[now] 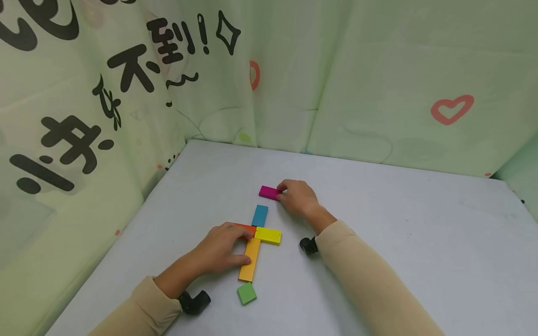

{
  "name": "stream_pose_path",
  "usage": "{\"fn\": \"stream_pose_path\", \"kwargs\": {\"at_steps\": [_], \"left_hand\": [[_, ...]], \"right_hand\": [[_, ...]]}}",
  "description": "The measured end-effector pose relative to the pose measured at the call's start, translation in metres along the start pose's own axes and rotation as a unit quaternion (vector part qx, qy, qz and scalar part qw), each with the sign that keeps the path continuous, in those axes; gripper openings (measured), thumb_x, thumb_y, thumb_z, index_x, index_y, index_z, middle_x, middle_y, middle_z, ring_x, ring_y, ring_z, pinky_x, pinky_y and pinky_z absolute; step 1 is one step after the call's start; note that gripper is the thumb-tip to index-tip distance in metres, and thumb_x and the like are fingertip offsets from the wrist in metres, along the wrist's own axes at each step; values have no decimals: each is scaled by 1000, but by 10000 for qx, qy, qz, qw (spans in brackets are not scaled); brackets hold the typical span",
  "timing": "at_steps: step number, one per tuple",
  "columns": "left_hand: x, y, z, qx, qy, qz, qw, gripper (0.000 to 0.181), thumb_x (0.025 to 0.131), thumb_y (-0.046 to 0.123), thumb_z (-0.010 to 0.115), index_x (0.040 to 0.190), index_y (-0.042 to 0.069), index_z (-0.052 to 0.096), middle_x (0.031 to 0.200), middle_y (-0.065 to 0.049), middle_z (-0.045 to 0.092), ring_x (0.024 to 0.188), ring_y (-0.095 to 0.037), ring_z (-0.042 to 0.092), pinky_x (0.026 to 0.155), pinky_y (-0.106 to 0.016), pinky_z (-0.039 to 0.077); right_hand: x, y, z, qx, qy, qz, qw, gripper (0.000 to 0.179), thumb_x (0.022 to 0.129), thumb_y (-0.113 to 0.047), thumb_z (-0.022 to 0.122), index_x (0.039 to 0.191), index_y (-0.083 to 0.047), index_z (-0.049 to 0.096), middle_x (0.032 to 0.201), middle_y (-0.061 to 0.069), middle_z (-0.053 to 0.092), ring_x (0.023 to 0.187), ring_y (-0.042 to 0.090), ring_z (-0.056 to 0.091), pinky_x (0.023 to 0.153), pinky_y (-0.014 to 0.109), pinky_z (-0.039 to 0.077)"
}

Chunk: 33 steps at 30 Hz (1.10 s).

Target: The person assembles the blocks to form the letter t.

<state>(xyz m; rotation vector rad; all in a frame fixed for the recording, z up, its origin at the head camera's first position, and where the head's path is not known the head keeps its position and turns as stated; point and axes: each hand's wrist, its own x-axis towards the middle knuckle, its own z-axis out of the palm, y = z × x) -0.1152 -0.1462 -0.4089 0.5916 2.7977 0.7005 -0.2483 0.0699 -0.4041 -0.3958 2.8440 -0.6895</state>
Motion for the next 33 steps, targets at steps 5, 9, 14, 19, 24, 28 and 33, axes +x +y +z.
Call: {"fn": "stream_pose_path", "kwargs": {"at_steps": [5, 9, 14, 19, 24, 28, 33], "left_hand": [[0, 1, 0, 24, 10, 1, 10000, 45, 82, 29, 85, 119, 13, 66, 122, -1, 63, 123, -27, 50, 104, -49, 40], [0, 2, -1, 56, 26, -16, 10000, 45, 82, 29, 85, 119, 13, 66, 121, 0, 63, 122, -27, 50, 104, -49, 40], [0, 3, 0, 52, 17, -71, 10000, 45, 82, 29, 85, 119, 12, 66, 120, 0, 63, 122, -27, 50, 103, -49, 41], [-1, 4, -1, 46, 12, -74, 10000, 45, 82, 29, 84, 119, 12, 66, 121, -1, 63, 122, -27, 50, 104, -48, 40], [0, 4, -1, 59, 7, -69, 10000, 45, 82, 29, 85, 119, 12, 66, 119, -1, 63, 122, -27, 50, 104, -49, 40], [0, 4, -1, 80, -18, -112, 9999, 46, 81, 30, 85, 119, 12, 66, 119, -1, 63, 122, -27, 50, 104, -49, 40], [1, 3, -1, 73, -41, -112, 9999, 45, 82, 30, 85, 119, 12, 66, 118, 0, 63, 122, -27, 50, 103, -48, 41]], "right_hand": [[-6, 5, -3, -121, -101, -32, 9999, 32, 99, -20, 63, 128, -8, 65, 125, 10, 65, 116, 30, 54, 99, 45, 48], [-12, 7, -7, -188, -188, -94, 9996, 32, 97, -20, 66, 127, -8, 65, 124, 10, 65, 115, 30, 55, 97, 45, 49], [-17, 12, -11, -298, -282, -119, 9991, 32, 96, -22, 67, 125, -9, 67, 122, 9, 66, 113, 30, 56, 95, 45, 49], [-24, 15, -13, -384, -319, -160, 9986, 31, 95, -22, 68, 124, -9, 67, 121, 8, 67, 113, 30, 56, 96, 46, 49], [-24, 14, -12, -438, -346, -209, 9982, 35, 95, -23, 68, 127, -8, 66, 123, 9, 66, 114, 30, 56, 97, 48, 47], [-22, 10, -10, -545, -334, -344, 9974, 41, 94, -26, 71, 130, -8, 64, 125, 10, 65, 114, 30, 56, 96, 48, 48], [-20, 6, -8, -442, -291, -345, 9980, 39, 95, -27, 71, 128, -8, 65, 123, 10, 66, 112, 29, 56, 96, 45, 48]]}}
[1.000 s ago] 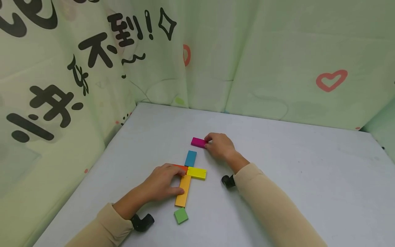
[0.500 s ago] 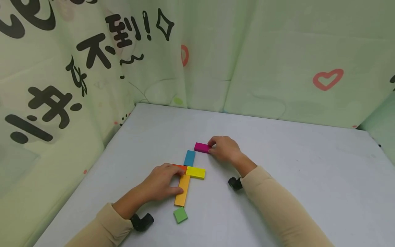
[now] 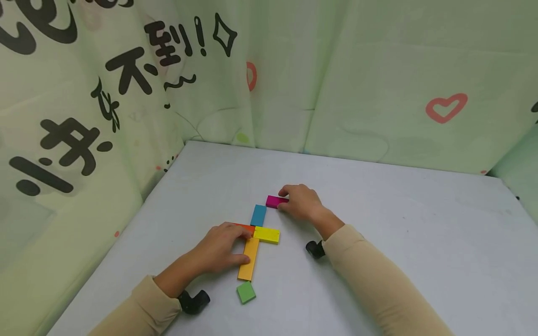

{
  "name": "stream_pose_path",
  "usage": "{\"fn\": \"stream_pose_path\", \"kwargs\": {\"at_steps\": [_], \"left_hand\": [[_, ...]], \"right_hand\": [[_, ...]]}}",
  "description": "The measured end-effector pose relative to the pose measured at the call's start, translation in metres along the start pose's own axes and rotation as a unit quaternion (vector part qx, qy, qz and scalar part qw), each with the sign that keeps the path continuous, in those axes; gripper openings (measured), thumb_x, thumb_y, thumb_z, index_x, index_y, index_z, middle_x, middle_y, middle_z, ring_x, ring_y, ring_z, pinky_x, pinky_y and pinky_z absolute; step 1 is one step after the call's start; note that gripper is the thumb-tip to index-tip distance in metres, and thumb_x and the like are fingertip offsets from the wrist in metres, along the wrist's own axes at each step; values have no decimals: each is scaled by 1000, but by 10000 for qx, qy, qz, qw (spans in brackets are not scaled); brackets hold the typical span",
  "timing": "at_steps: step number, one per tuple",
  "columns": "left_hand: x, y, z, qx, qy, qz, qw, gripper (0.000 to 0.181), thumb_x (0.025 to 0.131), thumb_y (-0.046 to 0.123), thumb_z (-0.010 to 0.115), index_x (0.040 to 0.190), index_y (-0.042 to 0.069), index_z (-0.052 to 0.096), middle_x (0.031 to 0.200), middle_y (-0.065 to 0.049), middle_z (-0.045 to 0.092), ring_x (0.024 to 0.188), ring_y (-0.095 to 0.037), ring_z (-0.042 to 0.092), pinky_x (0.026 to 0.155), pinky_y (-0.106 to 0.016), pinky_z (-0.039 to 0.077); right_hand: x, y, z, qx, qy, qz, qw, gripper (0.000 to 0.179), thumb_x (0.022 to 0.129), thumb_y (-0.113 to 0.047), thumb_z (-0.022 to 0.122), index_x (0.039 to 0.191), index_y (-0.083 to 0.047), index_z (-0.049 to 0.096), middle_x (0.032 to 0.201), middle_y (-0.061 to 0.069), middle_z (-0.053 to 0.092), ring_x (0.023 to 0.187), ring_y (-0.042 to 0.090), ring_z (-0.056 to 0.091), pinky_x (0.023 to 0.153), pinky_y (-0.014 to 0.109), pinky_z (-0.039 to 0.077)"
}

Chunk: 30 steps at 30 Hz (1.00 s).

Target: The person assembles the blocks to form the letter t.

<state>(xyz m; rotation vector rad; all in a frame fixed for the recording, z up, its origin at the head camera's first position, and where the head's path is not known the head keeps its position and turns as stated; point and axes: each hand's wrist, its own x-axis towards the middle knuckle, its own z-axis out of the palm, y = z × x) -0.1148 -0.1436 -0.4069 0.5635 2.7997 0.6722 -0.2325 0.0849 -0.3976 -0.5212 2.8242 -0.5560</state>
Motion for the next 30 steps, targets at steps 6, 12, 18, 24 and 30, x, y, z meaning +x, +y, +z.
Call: {"fn": "stream_pose_path", "kwargs": {"at_steps": [6, 12, 18, 24, 30], "left_hand": [[0, -1, 0, -34, 18, 68, 10000, 45, 82, 29, 85, 119, 12, 66, 119, -1, 63, 122, -28, 50, 103, -49, 40], [0, -2, 1, -9, 61, 131, 9999, 45, 82, 29, 85, 119, 12, 66, 118, 0, 63, 121, -28, 50, 102, -49, 41], [-1, -2, 1, -28, 74, 141, 9999, 45, 82, 29, 85, 119, 12, 66, 118, 0, 63, 121, -28, 50, 102, -49, 42], [-1, -2, 1, -141, 56, 132, 9998, 43, 82, 26, 85, 118, 11, 66, 117, 0, 63, 122, -28, 50, 103, -50, 40], [0, -1, 1, -129, 58, 132, 9998, 44, 82, 26, 85, 118, 11, 66, 117, -1, 63, 122, -28, 50, 103, -50, 40]], "right_hand": [[2, 0, 1, -56, 77, -84, 9999, 30, 95, -26, 71, 119, -7, 69, 114, 8, 68, 103, 27, 58, 92, 43, 49], [2, -1, 2, -42, 124, -101, 9999, 30, 96, -24, 70, 119, -6, 69, 112, 8, 68, 100, 26, 58, 92, 41, 50], [3, -2, 3, -73, 126, -48, 9999, 33, 95, -24, 70, 121, -4, 68, 110, 9, 68, 97, 26, 58, 90, 40, 50], [4, -3, 4, -81, 89, -1, 9999, 34, 95, -24, 70, 121, -3, 67, 109, 9, 67, 97, 26, 57, 90, 40, 50], [4, -3, 3, -31, 84, 6, 10000, 34, 95, -24, 70, 121, -3, 66, 109, 10, 67, 98, 26, 57, 89, 39, 51]]}}
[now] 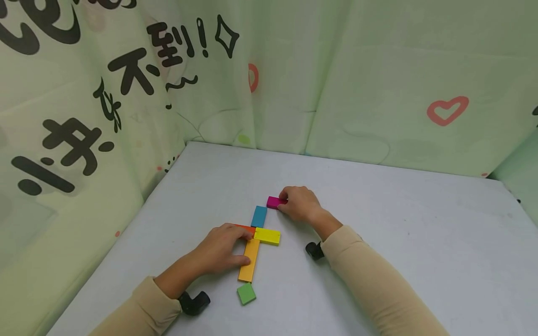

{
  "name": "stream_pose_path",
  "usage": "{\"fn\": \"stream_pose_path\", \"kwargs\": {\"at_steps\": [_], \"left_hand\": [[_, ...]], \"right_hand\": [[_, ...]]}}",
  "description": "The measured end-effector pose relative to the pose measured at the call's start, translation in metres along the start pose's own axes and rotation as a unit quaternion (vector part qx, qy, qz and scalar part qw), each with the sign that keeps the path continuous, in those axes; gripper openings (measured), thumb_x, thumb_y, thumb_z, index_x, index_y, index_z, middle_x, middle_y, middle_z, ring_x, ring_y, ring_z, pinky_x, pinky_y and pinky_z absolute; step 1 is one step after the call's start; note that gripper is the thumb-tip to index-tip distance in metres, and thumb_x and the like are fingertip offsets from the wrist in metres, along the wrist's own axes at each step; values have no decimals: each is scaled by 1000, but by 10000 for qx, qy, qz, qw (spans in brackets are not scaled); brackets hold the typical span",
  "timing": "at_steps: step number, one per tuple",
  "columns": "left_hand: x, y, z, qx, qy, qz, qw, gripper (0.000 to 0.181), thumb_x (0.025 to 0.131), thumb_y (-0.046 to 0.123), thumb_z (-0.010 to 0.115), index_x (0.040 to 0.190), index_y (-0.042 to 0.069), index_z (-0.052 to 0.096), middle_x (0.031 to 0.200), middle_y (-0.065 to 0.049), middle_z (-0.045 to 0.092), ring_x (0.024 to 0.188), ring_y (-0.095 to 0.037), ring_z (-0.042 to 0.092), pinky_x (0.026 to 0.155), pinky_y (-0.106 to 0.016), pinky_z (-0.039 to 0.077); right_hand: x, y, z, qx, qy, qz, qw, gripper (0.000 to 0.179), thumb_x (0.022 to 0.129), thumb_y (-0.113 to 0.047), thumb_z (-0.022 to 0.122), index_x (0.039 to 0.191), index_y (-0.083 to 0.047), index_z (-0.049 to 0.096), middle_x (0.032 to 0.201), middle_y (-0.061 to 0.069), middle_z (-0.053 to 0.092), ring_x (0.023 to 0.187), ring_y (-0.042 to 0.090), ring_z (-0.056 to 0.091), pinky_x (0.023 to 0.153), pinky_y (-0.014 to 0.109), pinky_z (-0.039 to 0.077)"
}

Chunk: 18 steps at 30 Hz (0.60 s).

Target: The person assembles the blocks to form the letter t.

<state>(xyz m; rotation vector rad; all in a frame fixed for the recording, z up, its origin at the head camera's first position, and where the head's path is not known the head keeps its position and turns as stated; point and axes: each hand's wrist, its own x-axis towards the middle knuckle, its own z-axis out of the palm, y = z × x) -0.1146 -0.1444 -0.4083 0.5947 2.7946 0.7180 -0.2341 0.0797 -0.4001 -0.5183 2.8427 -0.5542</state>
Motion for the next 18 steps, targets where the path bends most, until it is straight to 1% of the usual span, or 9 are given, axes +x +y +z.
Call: {"fn": "stream_pose_path", "kwargs": {"at_steps": [14, 18], "left_hand": [[1, 1, 0, 5, -52, -79, 10000, 44, 82, 27, 85, 119, 13, 66, 122, -1, 63, 122, -28, 50, 103, -50, 41], [1, 1, 0, 16, -50, -111, 9999, 44, 81, 28, 85, 118, 13, 66, 122, -1, 63, 123, -28, 50, 103, -51, 41]], "right_hand": [[-1, 1, -1, 53, -57, -48, 10000, 35, 94, -24, 72, 121, -2, 65, 107, 10, 66, 97, 26, 57, 89, 38, 52], [-2, 1, -1, 134, -10, -130, 9998, 35, 94, -22, 72, 121, -1, 65, 108, 10, 66, 98, 26, 57, 90, 39, 52]]}}
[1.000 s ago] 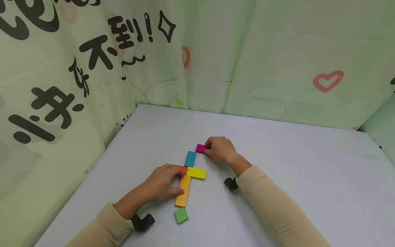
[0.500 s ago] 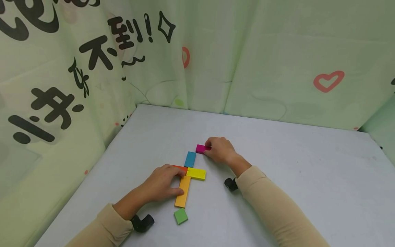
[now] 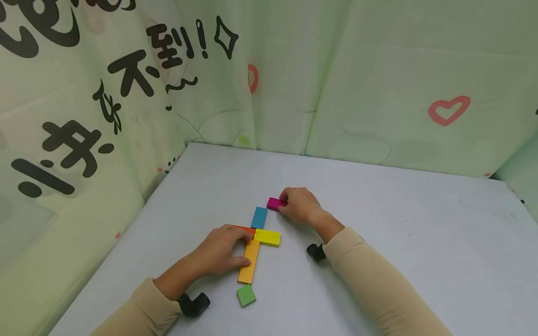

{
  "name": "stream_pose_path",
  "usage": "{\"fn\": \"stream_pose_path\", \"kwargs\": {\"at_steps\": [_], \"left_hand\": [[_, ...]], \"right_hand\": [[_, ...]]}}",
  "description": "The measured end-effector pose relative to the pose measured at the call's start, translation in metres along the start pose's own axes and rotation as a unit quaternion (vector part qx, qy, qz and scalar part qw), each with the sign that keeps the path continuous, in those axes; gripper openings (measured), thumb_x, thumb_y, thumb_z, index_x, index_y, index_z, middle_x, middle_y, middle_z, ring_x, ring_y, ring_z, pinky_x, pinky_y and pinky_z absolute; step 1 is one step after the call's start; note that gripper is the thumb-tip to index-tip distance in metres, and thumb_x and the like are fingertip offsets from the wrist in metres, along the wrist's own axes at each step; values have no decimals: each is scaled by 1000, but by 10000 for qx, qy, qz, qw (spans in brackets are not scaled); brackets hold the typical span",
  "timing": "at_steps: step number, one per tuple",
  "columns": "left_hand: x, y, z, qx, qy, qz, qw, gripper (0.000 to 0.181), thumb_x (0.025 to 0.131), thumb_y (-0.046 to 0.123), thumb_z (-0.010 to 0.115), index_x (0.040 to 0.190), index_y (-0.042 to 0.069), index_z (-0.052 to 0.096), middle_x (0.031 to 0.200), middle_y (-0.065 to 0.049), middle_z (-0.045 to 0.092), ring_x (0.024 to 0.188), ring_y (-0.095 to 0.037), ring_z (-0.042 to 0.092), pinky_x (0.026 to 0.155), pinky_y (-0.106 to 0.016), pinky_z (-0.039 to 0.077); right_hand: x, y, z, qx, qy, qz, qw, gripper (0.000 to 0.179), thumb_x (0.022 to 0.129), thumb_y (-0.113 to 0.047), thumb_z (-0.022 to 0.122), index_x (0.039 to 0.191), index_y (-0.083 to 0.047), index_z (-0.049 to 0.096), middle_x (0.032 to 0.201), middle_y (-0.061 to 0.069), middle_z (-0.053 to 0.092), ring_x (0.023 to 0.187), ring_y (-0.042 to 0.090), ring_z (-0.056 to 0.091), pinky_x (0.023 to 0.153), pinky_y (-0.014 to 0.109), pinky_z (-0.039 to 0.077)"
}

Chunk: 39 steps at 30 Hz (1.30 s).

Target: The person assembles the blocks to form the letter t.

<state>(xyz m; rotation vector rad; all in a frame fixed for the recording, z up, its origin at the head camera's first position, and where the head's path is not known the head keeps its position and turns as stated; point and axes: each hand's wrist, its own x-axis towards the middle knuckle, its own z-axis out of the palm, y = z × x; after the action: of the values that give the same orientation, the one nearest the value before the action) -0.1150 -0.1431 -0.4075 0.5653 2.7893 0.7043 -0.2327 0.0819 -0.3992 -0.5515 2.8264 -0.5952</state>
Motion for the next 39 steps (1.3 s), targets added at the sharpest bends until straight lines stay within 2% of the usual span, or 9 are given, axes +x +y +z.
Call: {"fn": "stream_pose_path", "kwargs": {"at_steps": [8, 16, 32, 39], "left_hand": [[0, -2, 0, -58, 34, 45, 10000, 44, 82, 27, 85, 119, 12, 66, 119, 0, 63, 121, -28, 50, 102, -50, 41], [1, -1, 0, -1, 25, 5, 10000, 45, 82, 28, 85, 119, 12, 66, 120, 0, 63, 122, -27, 50, 103, -49, 41], [0, -4, 0, -12, 63, 201, 9998, 44, 82, 27, 85, 118, 11, 65, 118, 0, 63, 121, -28, 51, 101, -50, 41], [0, -3, 2, -3, 63, 146, 9999, 45, 82, 28, 85, 119, 11, 66, 118, 0, 64, 122, -28, 50, 102, -51, 41]], "right_hand": [[-4, -3, -4, 265, 105, -221, 9993, 32, 92, -18, 73, 118, -1, 65, 110, 11, 66, 100, 27, 58, 90, 38, 53], [-10, -5, -8, 371, -2, -202, 9991, 33, 91, -19, 74, 118, -2, 65, 108, 10, 66, 99, 25, 58, 87, 36, 54], [-26, -4, -11, 484, -17, -487, 9976, 33, 91, -21, 75, 116, -3, 66, 100, 6, 66, 90, 21, 58, 79, 31, 54], [-35, -6, -11, 622, -11, -596, 9963, 33, 89, -21, 76, 114, -2, 65, 97, 6, 65, 86, 20, 57, 71, 26, 53]]}}
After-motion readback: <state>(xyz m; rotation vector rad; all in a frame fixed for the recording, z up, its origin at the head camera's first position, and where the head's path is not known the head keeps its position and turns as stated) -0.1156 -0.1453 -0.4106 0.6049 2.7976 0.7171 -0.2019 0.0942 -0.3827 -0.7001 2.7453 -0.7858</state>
